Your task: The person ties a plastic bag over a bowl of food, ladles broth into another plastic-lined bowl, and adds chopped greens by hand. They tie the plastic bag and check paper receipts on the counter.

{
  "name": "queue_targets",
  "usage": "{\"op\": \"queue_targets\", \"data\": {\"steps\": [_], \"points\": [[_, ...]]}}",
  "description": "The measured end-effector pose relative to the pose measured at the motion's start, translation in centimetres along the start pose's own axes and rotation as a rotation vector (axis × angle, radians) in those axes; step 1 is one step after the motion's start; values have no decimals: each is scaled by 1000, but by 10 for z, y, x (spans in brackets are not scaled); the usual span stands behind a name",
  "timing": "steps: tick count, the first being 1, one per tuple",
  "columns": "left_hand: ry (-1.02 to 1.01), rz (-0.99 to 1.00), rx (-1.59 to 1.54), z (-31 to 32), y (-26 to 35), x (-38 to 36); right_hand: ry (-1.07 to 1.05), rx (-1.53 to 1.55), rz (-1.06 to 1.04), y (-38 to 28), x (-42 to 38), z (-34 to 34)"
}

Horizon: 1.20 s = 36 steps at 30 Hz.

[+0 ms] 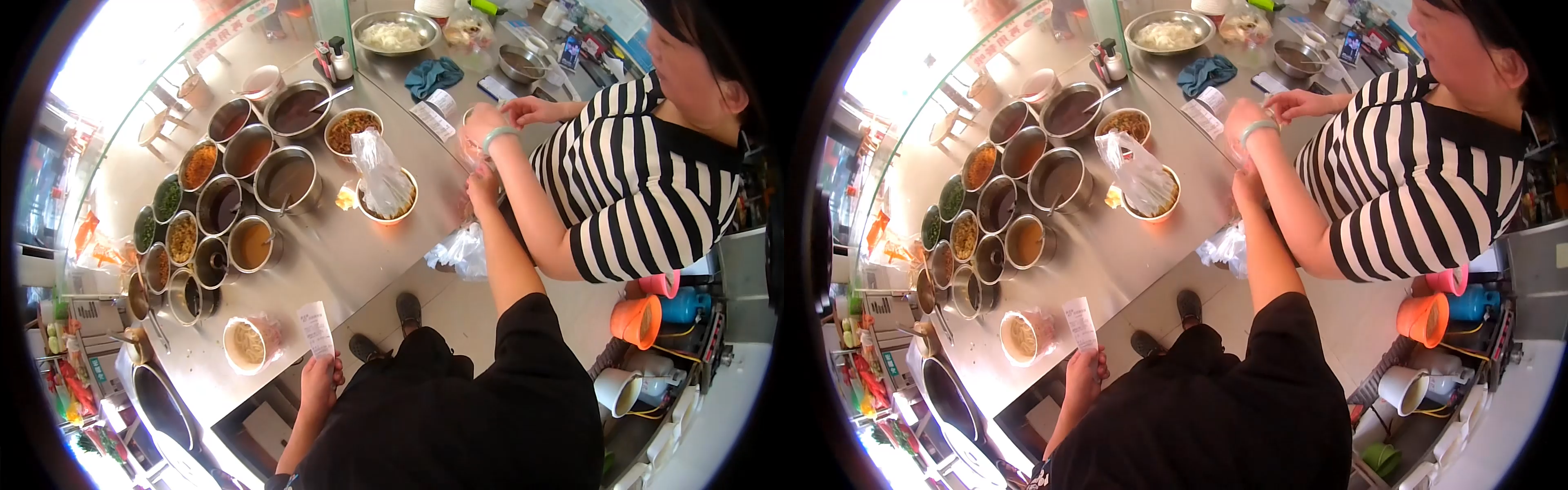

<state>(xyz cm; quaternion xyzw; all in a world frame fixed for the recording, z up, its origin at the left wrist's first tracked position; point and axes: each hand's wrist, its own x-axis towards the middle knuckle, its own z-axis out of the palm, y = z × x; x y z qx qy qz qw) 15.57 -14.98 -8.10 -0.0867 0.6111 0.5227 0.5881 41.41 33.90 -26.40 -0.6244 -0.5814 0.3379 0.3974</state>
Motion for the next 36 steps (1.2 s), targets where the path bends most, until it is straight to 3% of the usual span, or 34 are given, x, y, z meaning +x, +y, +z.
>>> {"op": "queue_targets", "data": {"steps": [6, 12, 15, 18, 20, 21, 23, 36], "points": [[-16, -11, 20, -2, 1, 5, 28, 27, 42, -17, -22, -5], [-38, 4, 30, -3, 3, 5, 87, -40, -115, -25, -64, -10], [-33, 15, 35, -6, 3, 5, 28, 39, -60, -22, -100, -13], [-25, 23, 27, -9, 1, 4, 1, -147, -168, -33, -147, -21], [-19, 21, 16, -9, 1, 4, -82, -318, -425, -33, -178, -22], [-16, 21, 8, -8, 1, 4, -83, -321, -422, -37, -191, -23], [-14, 19, 1, -7, 2, 4, -263, -503, -557, -50, -211, -25], [-64, -18, 52, -10, 8, 2, -329, -549, -441, -54, -232, -20]]}}
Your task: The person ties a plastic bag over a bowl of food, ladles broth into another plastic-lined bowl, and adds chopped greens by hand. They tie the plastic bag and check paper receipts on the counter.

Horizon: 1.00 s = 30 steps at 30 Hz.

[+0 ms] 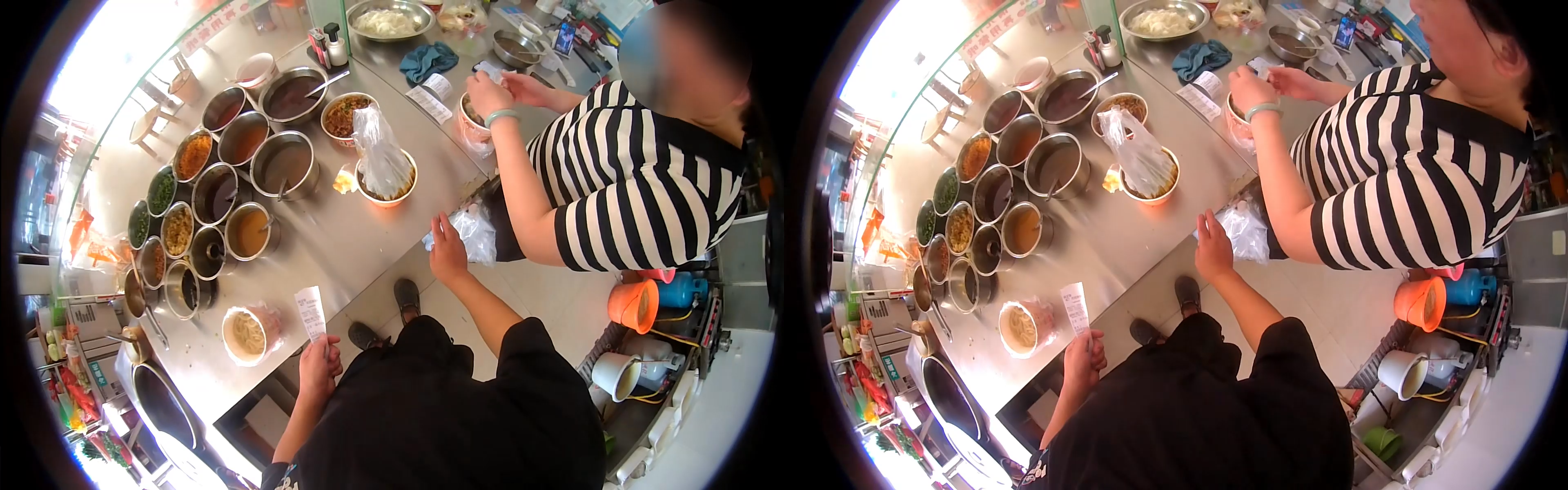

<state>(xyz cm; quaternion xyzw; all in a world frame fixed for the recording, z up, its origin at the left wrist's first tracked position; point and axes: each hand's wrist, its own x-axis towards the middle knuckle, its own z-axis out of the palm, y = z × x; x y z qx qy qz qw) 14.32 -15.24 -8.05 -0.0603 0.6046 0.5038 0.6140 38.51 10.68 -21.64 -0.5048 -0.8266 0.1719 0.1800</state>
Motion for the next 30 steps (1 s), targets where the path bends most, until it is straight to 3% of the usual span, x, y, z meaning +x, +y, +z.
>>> {"op": "queue_targets", "data": {"steps": [30], "points": [[18, 14, -37, 11, -6, 5, -15, 29, 39, -1, -3, 6]]}}
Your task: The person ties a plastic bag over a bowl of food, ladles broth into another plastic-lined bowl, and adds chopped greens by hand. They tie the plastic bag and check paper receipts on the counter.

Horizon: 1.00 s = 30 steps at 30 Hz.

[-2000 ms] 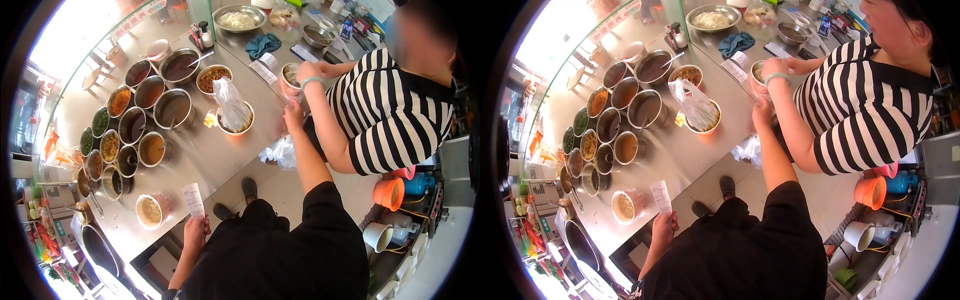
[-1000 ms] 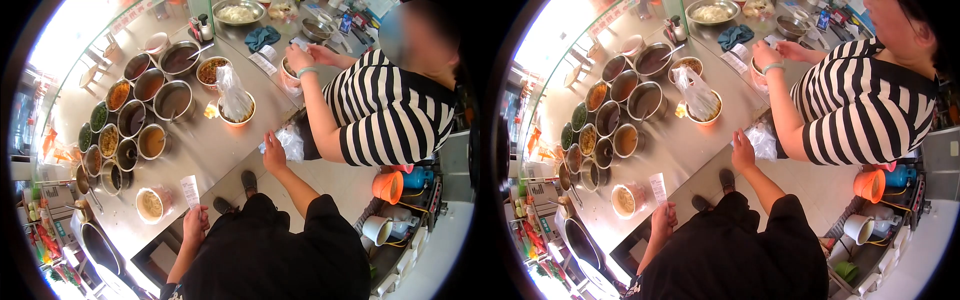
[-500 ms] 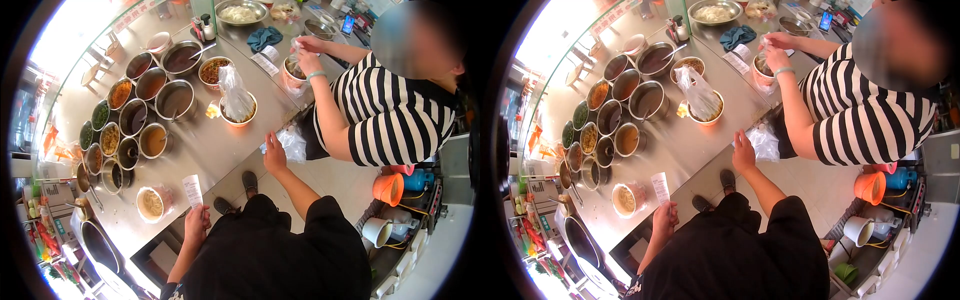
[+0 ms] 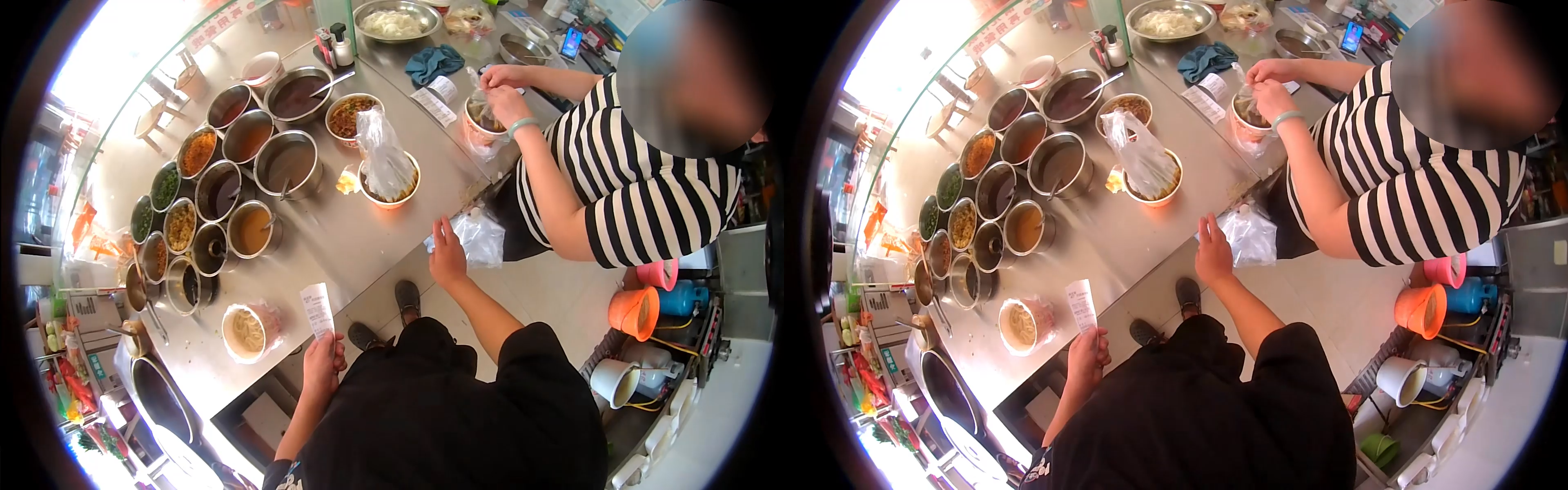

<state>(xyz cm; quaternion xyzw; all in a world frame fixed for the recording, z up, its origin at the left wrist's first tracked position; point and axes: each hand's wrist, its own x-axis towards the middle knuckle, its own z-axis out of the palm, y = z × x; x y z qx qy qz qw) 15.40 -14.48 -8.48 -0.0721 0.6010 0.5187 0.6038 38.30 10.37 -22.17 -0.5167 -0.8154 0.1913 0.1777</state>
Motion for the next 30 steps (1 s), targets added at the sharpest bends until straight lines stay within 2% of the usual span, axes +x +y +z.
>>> {"op": "queue_targets", "data": {"steps": [18, 20, 22, 24, 28, 30], "points": [[9, 4, 12, 2, 0, 1, 27, 52, -5, 13, 17, -12], [17, 8, 17, 1, -1, -1, 102, 134, 110, 39, 50, -17], [27, 9, 23, -1, -2, 0, 408, 38, 45, 51, 93, -45], [46, 8, 38, 0, -2, -2, 483, -53, 75, 64, 136, -65], [92, -14, 53, -3, -6, -7, 332, -24, 130, 85, 190, -77], [108, -9, 41, -6, -7, -9, 90, -215, 188, 97, 204, -72]]}}
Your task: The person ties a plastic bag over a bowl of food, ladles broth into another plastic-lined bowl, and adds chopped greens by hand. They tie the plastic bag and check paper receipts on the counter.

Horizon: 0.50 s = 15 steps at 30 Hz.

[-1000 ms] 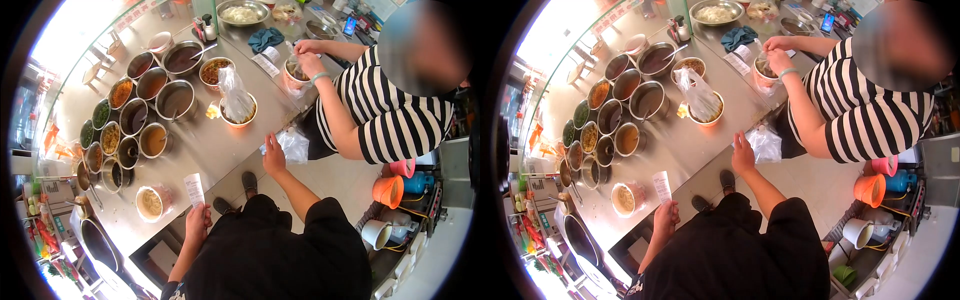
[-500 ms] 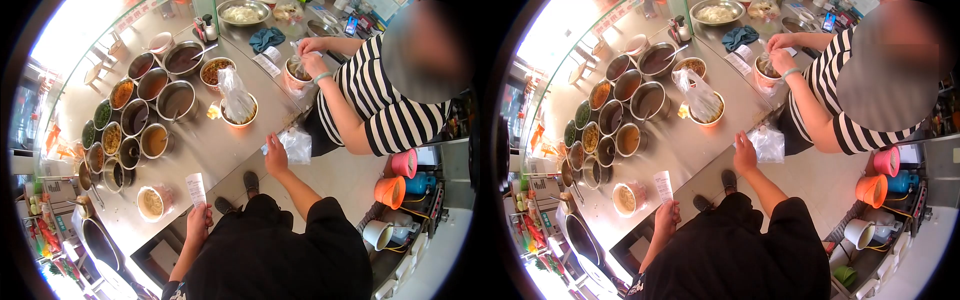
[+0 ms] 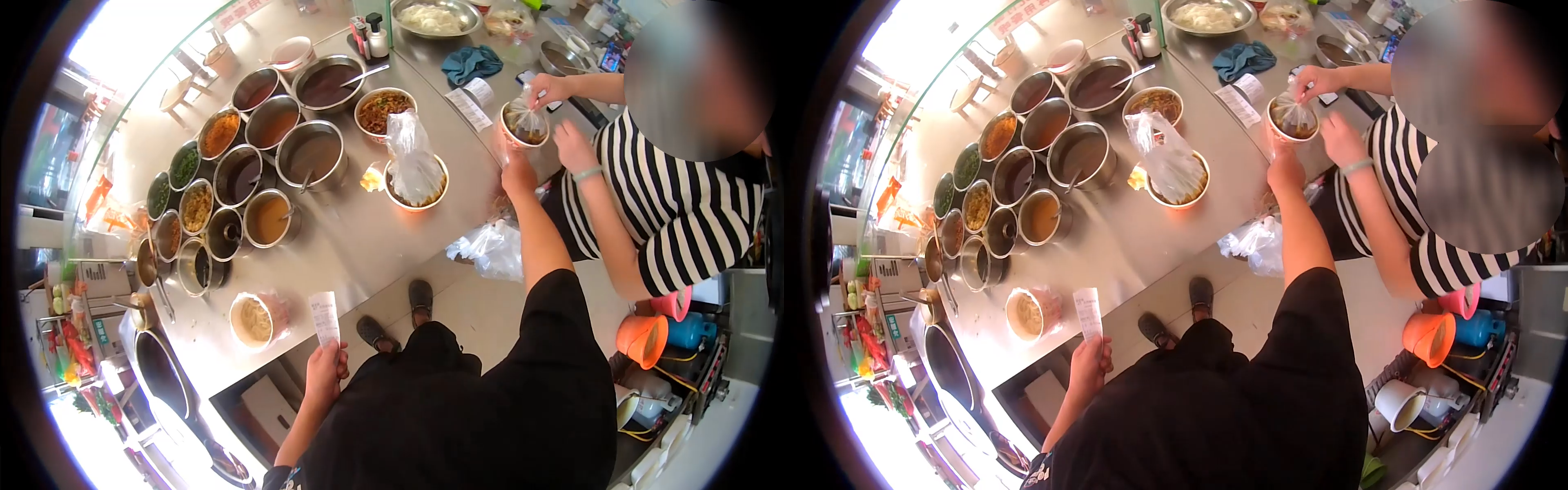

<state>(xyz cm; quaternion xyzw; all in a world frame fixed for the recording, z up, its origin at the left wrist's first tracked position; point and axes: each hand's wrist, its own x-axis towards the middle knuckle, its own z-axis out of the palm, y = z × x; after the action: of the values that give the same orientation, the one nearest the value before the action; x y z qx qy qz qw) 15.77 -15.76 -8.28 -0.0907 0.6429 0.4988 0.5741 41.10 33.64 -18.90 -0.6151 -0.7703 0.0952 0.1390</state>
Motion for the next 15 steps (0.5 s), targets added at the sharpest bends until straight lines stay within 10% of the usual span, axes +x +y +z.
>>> {"op": "queue_targets", "data": {"steps": [15], "points": [[29, 4, -3, 7, 0, 0, 294, 304, -42, -5, -17, 0]]}}
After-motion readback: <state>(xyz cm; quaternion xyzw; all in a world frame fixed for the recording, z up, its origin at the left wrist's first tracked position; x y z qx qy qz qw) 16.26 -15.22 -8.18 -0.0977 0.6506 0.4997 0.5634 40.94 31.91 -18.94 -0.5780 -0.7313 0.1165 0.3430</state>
